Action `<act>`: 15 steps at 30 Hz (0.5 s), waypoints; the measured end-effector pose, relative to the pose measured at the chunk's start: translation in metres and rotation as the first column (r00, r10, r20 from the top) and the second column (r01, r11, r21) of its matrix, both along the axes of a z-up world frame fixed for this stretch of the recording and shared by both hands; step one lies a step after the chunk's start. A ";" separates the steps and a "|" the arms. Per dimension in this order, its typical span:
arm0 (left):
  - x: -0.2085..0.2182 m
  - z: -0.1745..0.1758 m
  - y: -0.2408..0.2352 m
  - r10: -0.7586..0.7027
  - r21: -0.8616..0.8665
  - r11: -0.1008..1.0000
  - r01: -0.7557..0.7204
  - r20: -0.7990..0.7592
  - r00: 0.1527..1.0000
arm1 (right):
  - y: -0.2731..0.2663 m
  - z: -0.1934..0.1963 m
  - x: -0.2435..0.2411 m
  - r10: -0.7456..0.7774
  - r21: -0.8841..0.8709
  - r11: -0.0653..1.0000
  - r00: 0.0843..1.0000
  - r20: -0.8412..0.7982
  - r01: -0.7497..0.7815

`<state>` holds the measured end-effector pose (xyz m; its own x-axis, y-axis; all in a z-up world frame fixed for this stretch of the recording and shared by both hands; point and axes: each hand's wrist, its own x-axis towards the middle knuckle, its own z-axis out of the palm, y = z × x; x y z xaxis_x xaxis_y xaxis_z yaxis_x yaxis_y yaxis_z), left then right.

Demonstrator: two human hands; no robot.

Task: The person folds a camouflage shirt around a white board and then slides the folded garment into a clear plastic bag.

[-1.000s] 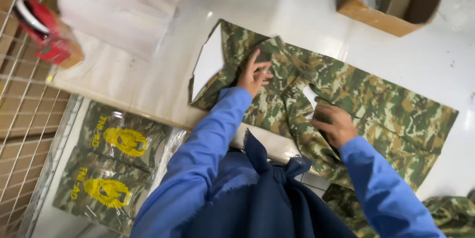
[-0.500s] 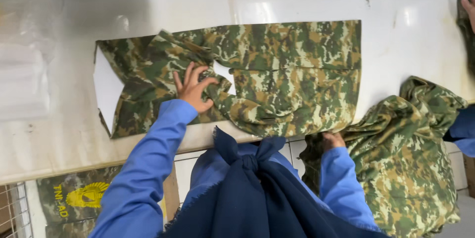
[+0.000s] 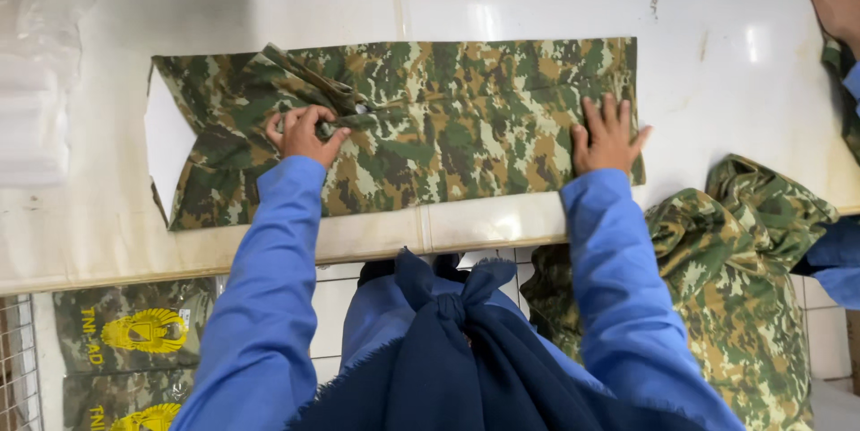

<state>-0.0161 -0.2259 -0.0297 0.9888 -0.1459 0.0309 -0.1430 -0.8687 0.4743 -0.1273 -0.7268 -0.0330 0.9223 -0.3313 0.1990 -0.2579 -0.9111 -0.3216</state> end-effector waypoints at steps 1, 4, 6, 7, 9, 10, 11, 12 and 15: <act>0.002 0.001 0.002 0.006 -0.072 0.997 -0.007 -0.022 1.000 | -0.010 0.005 0.005 -0.058 -0.050 0.998 0.980 -0.191 0.050; -0.001 0.000 0.014 -0.016 -0.492 0.871 -0.011 -0.051 0.999 | -0.029 0.015 -0.005 -0.120 -0.106 0.991 0.923 -0.366 0.086; 0.009 0.005 0.052 -0.019 -0.769 0.639 0.005 -0.009 1.000 | -0.024 0.016 0.002 -0.099 -0.091 0.993 0.938 -0.334 0.072; 0.011 0.009 0.082 0.257 -0.646 0.755 -0.113 0.133 0.957 | -0.016 0.014 0.003 -0.197 -0.130 0.977 0.949 -0.245 0.169; 0.020 0.010 0.133 0.490 -0.517 0.808 -0.284 0.320 0.811 | 0.011 0.006 0.021 -0.270 -0.150 0.957 0.951 -0.149 0.248; 0.021 0.009 0.160 0.571 -0.544 0.722 -0.427 0.120 0.812 | 0.037 0.001 0.037 -0.131 -0.232 0.964 0.991 0.003 0.128; 0.022 0.009 0.187 0.627 -0.542 0.623 -0.564 -0.085 0.775 | 0.065 -0.004 0.053 0.031 -0.319 0.948 0.989 0.143 0.017; 0.025 0.006 0.196 0.643 -0.534 0.616 -0.578 -0.082 0.761 | 0.131 -0.004 0.072 0.050 -0.310 0.951 0.989 0.140 -0.004; 0.041 0.003 0.215 0.599 0.010 0.769 -0.639 -0.362 0.714 | 0.321 0.002 0.123 0.501 0.094 0.824 0.796 0.338 -0.559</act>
